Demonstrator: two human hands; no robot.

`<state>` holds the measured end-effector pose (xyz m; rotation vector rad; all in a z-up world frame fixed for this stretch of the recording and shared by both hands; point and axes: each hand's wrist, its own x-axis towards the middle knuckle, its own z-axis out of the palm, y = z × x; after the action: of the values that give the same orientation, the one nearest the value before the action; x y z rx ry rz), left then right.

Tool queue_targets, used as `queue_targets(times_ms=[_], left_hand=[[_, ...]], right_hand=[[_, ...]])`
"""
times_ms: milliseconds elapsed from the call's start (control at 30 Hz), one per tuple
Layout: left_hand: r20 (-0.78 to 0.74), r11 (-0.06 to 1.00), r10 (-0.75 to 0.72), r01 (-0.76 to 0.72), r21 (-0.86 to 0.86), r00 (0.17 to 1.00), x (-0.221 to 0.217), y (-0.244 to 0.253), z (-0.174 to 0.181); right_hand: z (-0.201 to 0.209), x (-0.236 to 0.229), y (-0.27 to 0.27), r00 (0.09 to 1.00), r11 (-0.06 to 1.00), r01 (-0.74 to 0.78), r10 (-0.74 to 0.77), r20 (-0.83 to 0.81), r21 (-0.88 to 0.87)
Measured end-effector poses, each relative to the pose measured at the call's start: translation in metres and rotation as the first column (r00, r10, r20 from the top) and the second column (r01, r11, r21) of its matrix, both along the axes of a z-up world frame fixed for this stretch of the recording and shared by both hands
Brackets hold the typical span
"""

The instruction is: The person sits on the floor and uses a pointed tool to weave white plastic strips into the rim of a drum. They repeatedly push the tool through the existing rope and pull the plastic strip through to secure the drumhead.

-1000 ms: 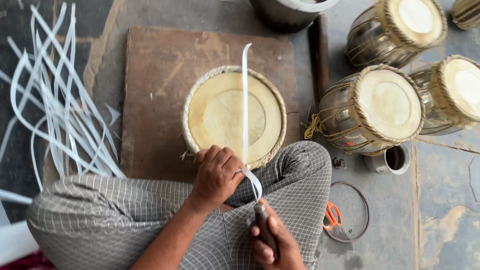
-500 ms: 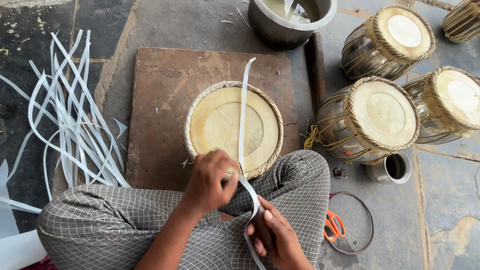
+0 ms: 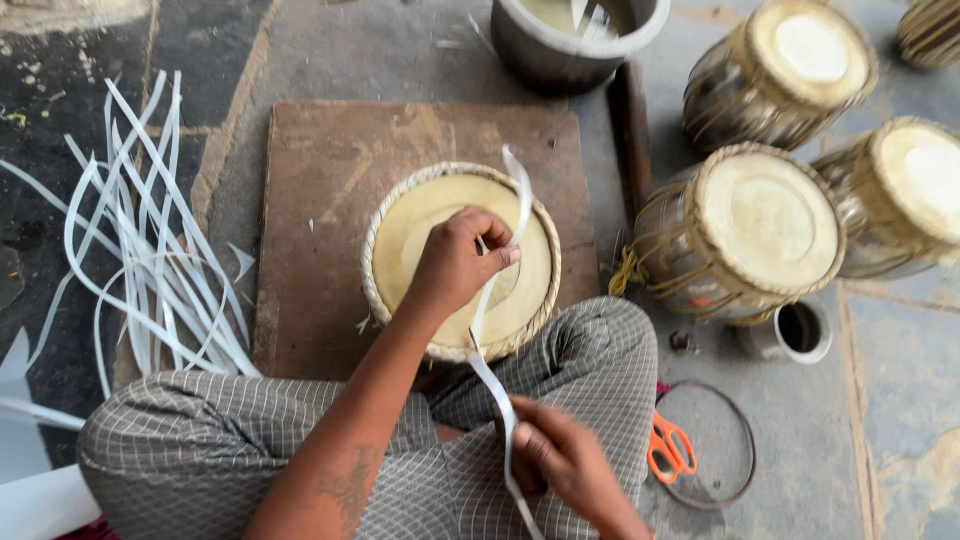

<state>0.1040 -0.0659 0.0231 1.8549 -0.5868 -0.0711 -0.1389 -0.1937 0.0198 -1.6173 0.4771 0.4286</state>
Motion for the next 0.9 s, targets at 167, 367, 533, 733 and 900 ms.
queue_targets(times_ms=[167, 367, 533, 733, 900], left_hand=[[-0.035, 0.997, -0.063, 0.062, -0.053, 0.997, -0.030, 0.015, 0.030], [0.648, 0.935, -0.342, 0.177, 0.308, 0.680, -0.077, 0.032, 0.051], [0.679, 0.977, -0.172, 0.038, 0.208, 0.714, -0.075, 0.045, 0.050], [0.442, 0.984, 0.169, -0.179, -0.020, 0.881, -0.084, 0.039, 0.010], [-0.195, 0.983, 0.126, -0.149, -0.109, 0.973, -0.136, 0.027, -0.030]], right_hand=[[-0.003, 0.027, -0.037, 0.913, 0.935, 0.269, -0.324, 0.248, 0.231], [0.006, 0.047, -0.037, 0.976, 0.804, 0.146, -0.212, 0.049, 0.577], [0.005, 0.024, -0.031, 0.982, 0.912, 0.033, -0.105, 0.155, 0.409], [-0.013, -0.014, -0.045, 0.978, 0.918, 0.165, -0.200, 0.062, 0.362], [0.003, 0.001, -0.036, 0.866, 0.901, 0.422, -0.434, 0.249, 0.102]])
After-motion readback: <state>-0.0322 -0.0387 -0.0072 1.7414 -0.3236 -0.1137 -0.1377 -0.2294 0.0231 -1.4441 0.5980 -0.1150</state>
